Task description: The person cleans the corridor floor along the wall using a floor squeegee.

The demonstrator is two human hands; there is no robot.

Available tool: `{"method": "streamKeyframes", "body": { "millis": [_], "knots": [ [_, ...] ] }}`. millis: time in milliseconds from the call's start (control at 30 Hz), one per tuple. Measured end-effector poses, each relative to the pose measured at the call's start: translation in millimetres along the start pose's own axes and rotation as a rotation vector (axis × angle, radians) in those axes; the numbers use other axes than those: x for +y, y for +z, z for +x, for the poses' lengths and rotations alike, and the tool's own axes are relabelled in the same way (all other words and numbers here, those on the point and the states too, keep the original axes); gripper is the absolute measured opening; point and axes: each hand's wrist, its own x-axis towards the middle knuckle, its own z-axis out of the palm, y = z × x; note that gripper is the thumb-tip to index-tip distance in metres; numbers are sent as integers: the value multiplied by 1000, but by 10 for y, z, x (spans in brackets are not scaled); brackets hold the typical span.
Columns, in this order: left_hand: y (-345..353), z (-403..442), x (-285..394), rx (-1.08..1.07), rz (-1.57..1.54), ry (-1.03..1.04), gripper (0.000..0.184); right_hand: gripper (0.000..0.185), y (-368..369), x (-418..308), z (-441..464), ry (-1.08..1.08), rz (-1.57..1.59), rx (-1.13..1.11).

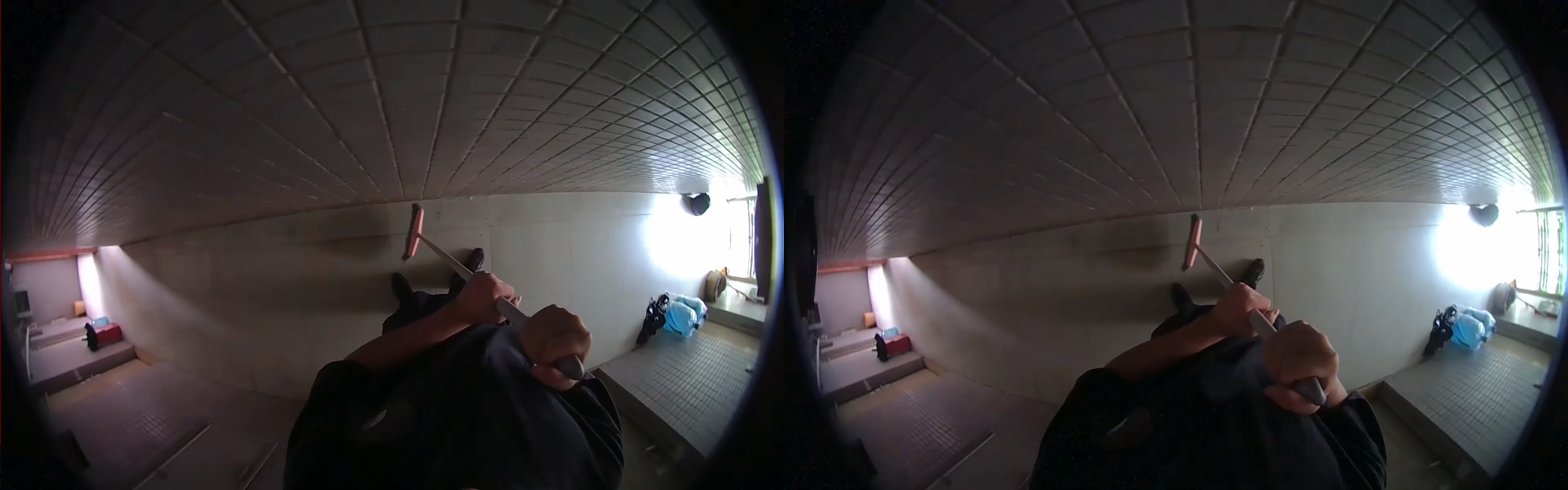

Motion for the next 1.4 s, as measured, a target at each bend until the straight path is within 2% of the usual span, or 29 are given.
{"method": "streamKeyframes", "body": {
  "millis": [67,300,600,700,1067,1400],
  "knots": [
    [-97,-80,-21,29,10,-34,35,22,23,58,61,-10,76,-66],
    [-452,-735,-390,91,152,-158,34,21,415,615,-17,94,296,-9],
    [-568,-1509,-894,99,150,-293,38,22,813,1244,-204,186,268,-201],
    [-470,-1638,-1044,129,150,-277,39,22,860,1358,-251,214,218,-248],
    [-342,-1517,-1104,134,191,-264,38,22,735,1489,-386,192,265,-128],
    [205,-818,-1129,207,206,-328,38,27,-201,1338,-334,159,277,-228]
  ]
}}
